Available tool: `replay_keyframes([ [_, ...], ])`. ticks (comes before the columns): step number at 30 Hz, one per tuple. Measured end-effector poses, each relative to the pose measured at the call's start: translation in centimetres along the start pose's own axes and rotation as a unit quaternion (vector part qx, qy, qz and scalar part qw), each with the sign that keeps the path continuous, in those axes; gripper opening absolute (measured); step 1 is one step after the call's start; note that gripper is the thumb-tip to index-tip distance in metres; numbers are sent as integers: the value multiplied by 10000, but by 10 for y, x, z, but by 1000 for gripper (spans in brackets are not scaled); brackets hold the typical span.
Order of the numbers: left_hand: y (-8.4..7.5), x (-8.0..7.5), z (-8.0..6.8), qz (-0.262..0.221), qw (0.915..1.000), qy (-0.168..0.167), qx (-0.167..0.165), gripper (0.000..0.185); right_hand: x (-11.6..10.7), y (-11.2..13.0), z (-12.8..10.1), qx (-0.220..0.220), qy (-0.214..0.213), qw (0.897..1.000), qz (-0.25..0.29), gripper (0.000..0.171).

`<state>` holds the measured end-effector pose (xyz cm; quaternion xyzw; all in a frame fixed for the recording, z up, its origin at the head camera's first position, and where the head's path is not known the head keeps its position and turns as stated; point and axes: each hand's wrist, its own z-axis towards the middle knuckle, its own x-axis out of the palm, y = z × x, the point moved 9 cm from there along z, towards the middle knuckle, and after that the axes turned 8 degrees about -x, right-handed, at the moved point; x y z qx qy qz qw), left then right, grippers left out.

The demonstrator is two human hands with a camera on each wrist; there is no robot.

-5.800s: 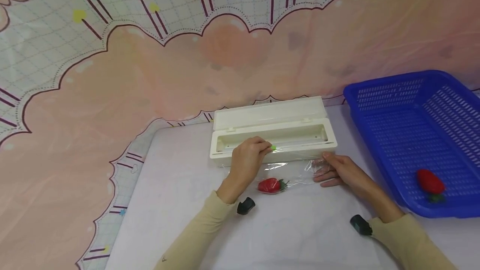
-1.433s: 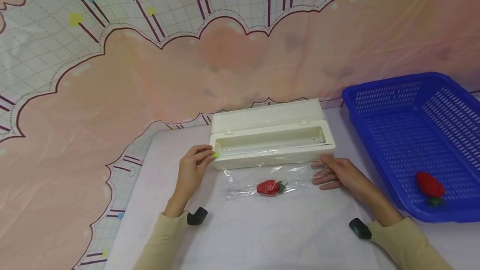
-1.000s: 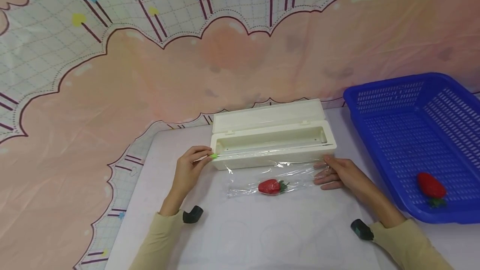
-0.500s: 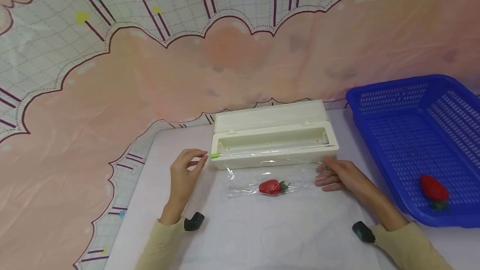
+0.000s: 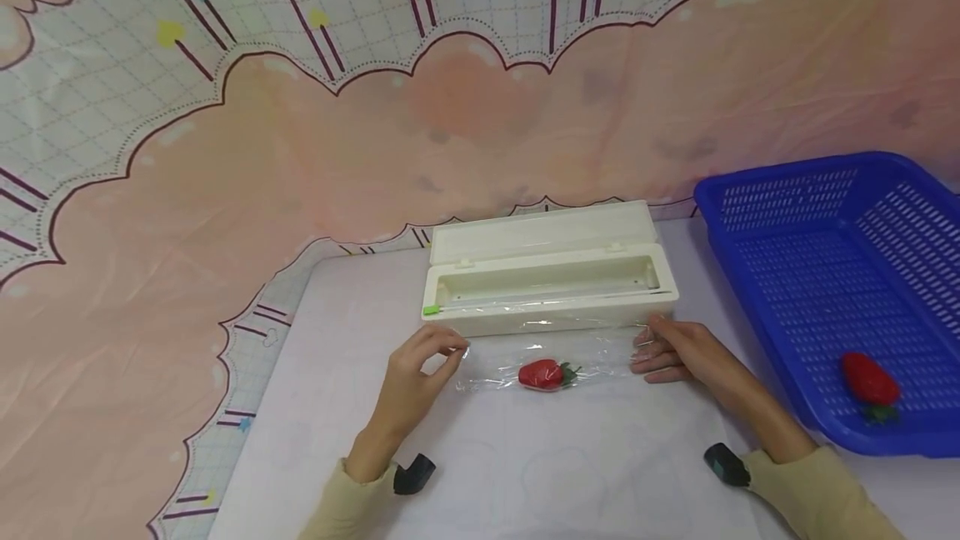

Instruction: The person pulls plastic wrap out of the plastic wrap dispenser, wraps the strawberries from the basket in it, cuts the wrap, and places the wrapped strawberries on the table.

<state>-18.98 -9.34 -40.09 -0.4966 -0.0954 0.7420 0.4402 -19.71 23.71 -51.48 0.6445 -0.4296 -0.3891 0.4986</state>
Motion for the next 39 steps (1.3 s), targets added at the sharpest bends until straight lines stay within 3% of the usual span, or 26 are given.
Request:
replay_keyframes([
  [13, -18, 52, -11, 344, 9951, 898, 211, 19, 0, -1, -1, 70, -44, 10000, 0, 66],
  [19, -14, 74, -15, 718, 9867, 1458, -90, 28, 0, 0, -1, 32, -46, 10000, 74, 65],
  [28, -11, 83, -18, 1177, 9762, 1797, -297, 33, 1, 1, -1, -3, -1, 10000, 24, 66],
  [35, -8, 84, -20, 1206, 9726, 1940, -429, 34, 3, 1, -2, 23, 58, 10000, 15, 67],
  [39, -9, 84, -20, 1315, 9718, 1927, -341, 35, 3, 1, -3, 67, 112, 9999, 36, 68],
])
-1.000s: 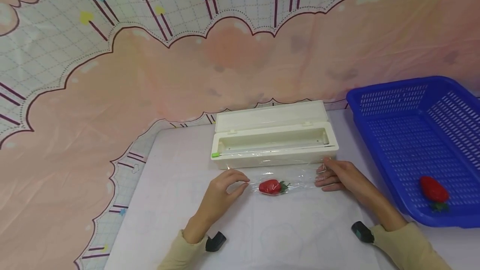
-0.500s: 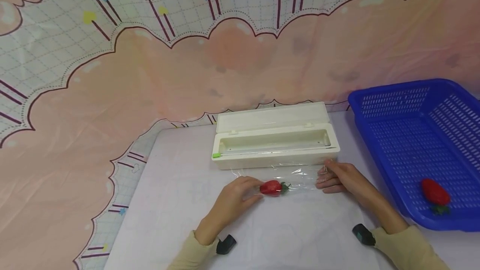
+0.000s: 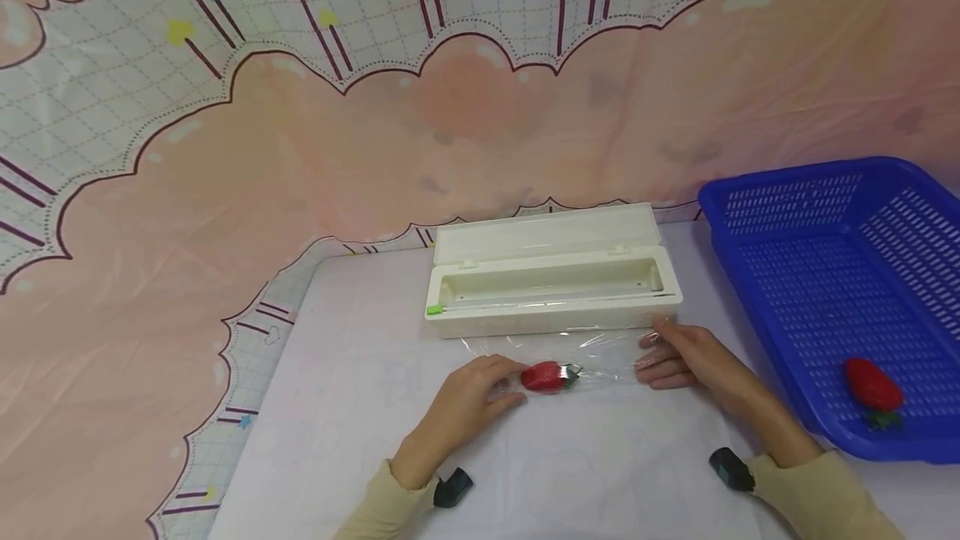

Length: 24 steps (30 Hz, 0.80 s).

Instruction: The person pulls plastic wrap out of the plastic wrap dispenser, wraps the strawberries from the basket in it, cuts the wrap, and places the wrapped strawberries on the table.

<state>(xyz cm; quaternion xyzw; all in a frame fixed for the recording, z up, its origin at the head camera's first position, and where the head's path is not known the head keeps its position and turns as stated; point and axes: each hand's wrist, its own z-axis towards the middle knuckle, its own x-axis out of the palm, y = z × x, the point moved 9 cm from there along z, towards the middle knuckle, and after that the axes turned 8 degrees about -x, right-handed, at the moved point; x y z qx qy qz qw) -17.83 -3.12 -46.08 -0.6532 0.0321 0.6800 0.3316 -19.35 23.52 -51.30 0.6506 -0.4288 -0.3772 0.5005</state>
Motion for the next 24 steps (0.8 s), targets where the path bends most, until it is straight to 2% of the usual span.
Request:
replay_keyframes([
  [4, -1, 0, 0, 135, 9999, -48, 71, 35, 0, 0, -2, 44, 95, 9999, 45, 72],
  [14, -3, 4, -1, 351, 9993, 77, 51, 34, -2, -5, -7, 369, 344, 9986, 182, 76],
  [19, -4, 3, -2, 440, 9990, 22, 110, 34, -11, -7, -10, 528, -11, 9980, 352, 71],
  [24, -5, 2, -2, 486, 9987, -59, 152, 33, -18, -3, -13, 349, -247, 9990, -100, 68],
])
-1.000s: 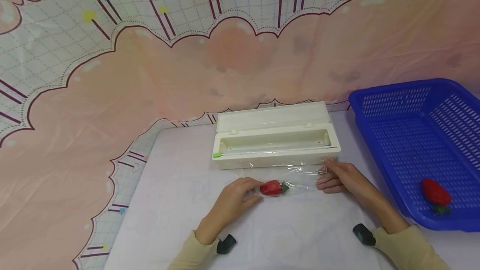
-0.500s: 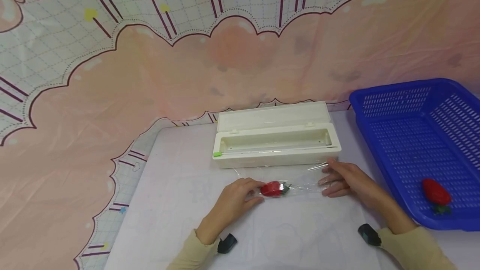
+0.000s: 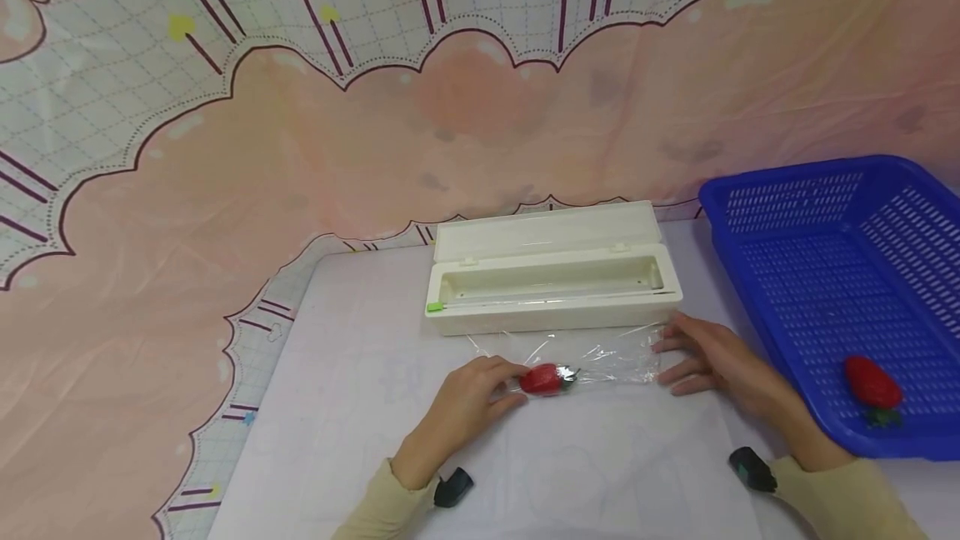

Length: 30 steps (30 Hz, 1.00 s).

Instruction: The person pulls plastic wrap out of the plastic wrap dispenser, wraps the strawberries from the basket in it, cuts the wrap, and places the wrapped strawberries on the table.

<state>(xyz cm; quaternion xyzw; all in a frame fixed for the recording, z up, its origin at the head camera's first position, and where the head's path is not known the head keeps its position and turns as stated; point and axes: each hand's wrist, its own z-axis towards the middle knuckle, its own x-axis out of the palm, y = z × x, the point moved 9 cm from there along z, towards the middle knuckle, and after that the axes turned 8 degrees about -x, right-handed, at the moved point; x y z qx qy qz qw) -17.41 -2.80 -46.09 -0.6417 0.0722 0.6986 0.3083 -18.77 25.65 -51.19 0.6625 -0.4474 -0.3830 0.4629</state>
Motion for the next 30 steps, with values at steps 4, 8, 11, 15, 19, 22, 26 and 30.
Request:
replay_keyframes([
  [4, 0, 0, 0, 58, 9999, -85, -4, 32, -2, 7, -2, -253, -371, 9980, -438, 65],
  [8, 0, -1, -1, 95, 9999, -103, -49, 31, 0, 14, -4, -493, -841, 9905, -973, 58],
  [11, -1, -2, -2, 144, 9998, -73, -113, 31, 0, 20, -7, -658, -1175, 9809, -1402, 54],
  [15, -2, -4, -4, 186, 9997, -35, -164, 30, 0, 30, -13, -972, -1614, 9636, -1897, 50],
  [19, -2, -4, -5, 174, 9997, -8, -188, 30, 1, 46, -21, -1431, -2102, 9365, -2413, 44],
  [22, -1, -3, -6, 157, 9996, 12, -221, 30, 3, 59, -28, -1831, -2472, 9117, -2721, 37],
  [26, 0, -3, -7, 156, 9995, 1, -269, 29, 11, 75, -36, -2424, -2685, 8854, -2918, 28],
  [30, 1, -5, -8, 138, 9995, -42, -297, 28, 31, 89, -39, -3033, -2452, 8689, -3046, 23],
])
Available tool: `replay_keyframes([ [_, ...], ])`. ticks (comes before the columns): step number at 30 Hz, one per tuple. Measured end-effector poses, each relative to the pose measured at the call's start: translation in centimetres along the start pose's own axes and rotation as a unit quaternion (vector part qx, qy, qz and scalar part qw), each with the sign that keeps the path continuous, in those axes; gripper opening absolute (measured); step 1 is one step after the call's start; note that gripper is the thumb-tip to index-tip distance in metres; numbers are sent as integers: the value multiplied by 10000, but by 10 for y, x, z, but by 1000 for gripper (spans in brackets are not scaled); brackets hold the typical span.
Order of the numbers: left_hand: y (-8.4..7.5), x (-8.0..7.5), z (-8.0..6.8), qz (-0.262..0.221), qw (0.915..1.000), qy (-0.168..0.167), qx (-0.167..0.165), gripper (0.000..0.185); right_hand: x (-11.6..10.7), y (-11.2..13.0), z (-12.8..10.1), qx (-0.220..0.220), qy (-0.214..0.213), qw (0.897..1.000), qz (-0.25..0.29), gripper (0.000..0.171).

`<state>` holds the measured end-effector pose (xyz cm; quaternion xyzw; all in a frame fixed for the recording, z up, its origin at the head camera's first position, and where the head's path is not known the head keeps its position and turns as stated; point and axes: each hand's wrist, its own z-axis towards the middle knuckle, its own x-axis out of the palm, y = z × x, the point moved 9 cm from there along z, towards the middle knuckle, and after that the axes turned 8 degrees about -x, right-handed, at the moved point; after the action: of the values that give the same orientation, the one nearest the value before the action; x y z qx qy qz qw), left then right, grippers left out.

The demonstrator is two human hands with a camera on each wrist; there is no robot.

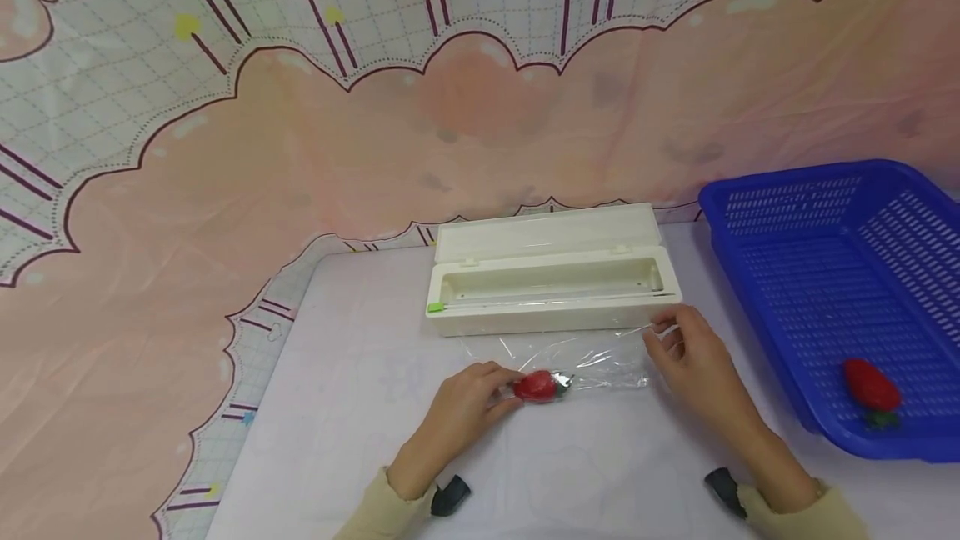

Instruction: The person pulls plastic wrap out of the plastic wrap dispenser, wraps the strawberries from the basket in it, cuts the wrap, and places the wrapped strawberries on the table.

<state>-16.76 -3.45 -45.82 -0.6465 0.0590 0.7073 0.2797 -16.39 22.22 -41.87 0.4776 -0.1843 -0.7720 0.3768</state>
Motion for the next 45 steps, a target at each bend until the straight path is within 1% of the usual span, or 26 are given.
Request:
replay_keyframes([
  [3, 1, -1, 0, -48, 10000, -48, -19, 26, 11, 19, 0, -571, 217, 9981, -76, 25],
  [6, 1, -2, -1, -112, 9999, -91, -40, 24, 25, 36, -1, -1041, 523, 9928, -279, 28],
  [11, 4, 0, -1, -190, 9997, -111, -101, 21, 50, 56, -5, -1664, 971, 9804, -417, 34],
  [14, 5, 1, -1, -229, 9996, -101, -153, 20, 64, 63, -7, -1892, 1234, 9733, -403, 35],
  [16, 5, 1, -1, -251, 9995, -86, -194, 19, 73, 65, -9, -1886, 1452, 9705, -379, 35],
  [21, 6, 2, -1, -336, 9989, -51, -332, 18, 89, 61, -13, -1565, 1975, 9668, -420, 35],
  [26, 6, 0, -2, -402, 9979, 15, -505, 18, 98, 58, -15, -1320, 2254, 9635, -586, 34],
  [30, 6, 0, -2, -436, 9971, 47, -620, 18, 102, 56, -16, -1211, 2470, 9591, -666, 34],
  [33, 6, 0, -1, -465, 9968, 46, -655, 19, 104, 56, -15, -1245, 2559, 9559, -722, 35],
  [35, 6, 0, -1, -464, 9968, 51, -641, 19, 105, 57, -14, -1277, 2555, 9556, -730, 35],
  [40, 6, 1, 1, -448, 9969, 153, -624, 18, 107, 59, -12, -1323, 2501, 9562, -750, 35],
  [45, 6, 1, 3, -524, 9958, 324, -676, 17, 110, 60, -10, -1357, 2464, 9551, -931, 35],
])
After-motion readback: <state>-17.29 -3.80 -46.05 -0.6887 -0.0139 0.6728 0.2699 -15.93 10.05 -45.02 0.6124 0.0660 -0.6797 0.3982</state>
